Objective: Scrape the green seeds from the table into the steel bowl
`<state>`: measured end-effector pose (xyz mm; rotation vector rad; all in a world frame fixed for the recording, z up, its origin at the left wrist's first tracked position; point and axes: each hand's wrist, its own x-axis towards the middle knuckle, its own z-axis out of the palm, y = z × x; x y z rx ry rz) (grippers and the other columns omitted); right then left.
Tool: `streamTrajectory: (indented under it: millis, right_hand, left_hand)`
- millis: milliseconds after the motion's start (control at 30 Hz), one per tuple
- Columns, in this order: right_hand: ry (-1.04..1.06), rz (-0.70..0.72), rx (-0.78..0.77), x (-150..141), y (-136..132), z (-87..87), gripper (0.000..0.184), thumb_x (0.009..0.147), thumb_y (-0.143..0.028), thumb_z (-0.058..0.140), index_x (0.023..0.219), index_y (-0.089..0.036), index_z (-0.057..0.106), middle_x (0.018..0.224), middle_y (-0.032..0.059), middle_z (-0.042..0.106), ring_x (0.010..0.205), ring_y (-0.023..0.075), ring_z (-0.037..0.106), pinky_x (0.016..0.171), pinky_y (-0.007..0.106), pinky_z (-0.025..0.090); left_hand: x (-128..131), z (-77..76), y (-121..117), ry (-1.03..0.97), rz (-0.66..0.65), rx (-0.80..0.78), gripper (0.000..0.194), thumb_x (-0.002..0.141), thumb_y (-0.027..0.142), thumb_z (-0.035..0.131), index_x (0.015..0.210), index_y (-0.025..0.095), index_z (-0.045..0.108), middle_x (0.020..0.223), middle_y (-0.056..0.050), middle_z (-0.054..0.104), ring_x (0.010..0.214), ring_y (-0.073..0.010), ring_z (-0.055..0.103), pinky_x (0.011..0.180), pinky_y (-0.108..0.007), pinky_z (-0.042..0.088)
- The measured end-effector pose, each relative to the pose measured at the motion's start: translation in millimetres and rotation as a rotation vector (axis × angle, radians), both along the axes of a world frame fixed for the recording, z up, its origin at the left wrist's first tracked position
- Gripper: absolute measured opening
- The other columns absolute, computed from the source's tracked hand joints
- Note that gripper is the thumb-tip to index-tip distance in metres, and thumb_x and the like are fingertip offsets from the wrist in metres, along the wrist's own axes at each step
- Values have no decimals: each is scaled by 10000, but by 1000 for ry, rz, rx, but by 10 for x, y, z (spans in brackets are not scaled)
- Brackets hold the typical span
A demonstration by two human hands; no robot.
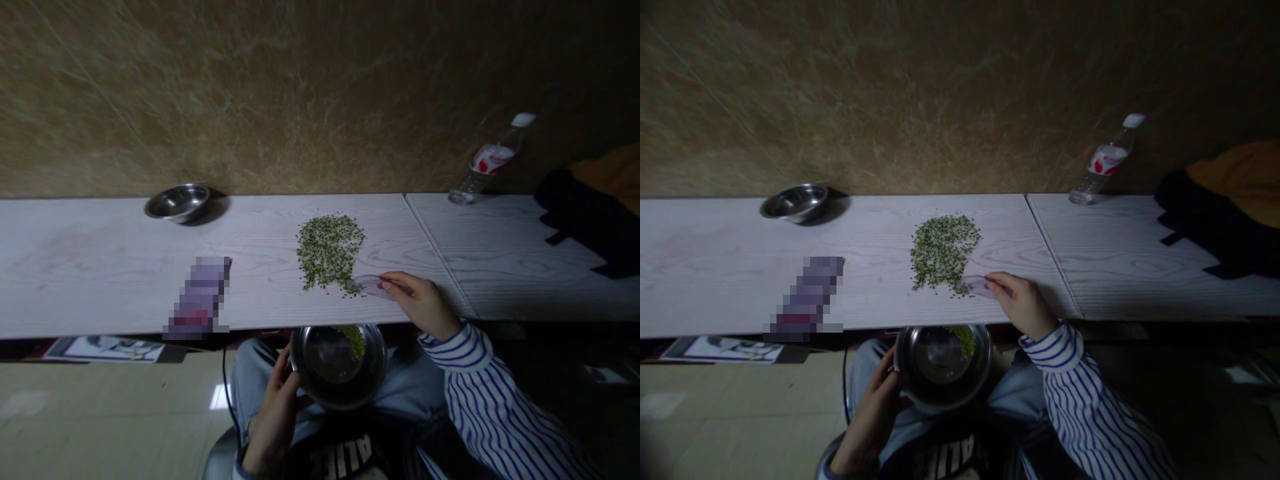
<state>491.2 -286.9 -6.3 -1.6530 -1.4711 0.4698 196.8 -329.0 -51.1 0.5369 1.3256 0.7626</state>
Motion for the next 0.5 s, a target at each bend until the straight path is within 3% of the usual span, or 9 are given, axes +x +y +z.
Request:
streamTrajectory:
  millis: [233, 500]
  right_hand:
    - [-20, -121, 29, 152, -66, -15, 255, 862, -380, 607, 980, -210, 757, 978, 85, 785, 931, 244, 739, 867, 380, 591]
    - [-48, -99, -9, 109, -173, -19, 261, 875, -365, 593, 1013, -216, 758, 998, 81, 783, 940, 246, 733, 871, 389, 591]
  left_hand:
    - [0, -24, -17, -10, 11, 0, 785, 695, 418, 766, 1424, 267, 518, 1285, -102, 638, 929, -215, 649, 569, -228, 444]
    - [40, -1, -2, 6, -6, -6, 791, 680, 390, 747, 1424, 259, 514, 1272, -110, 647, 909, -215, 647, 576, -232, 444]
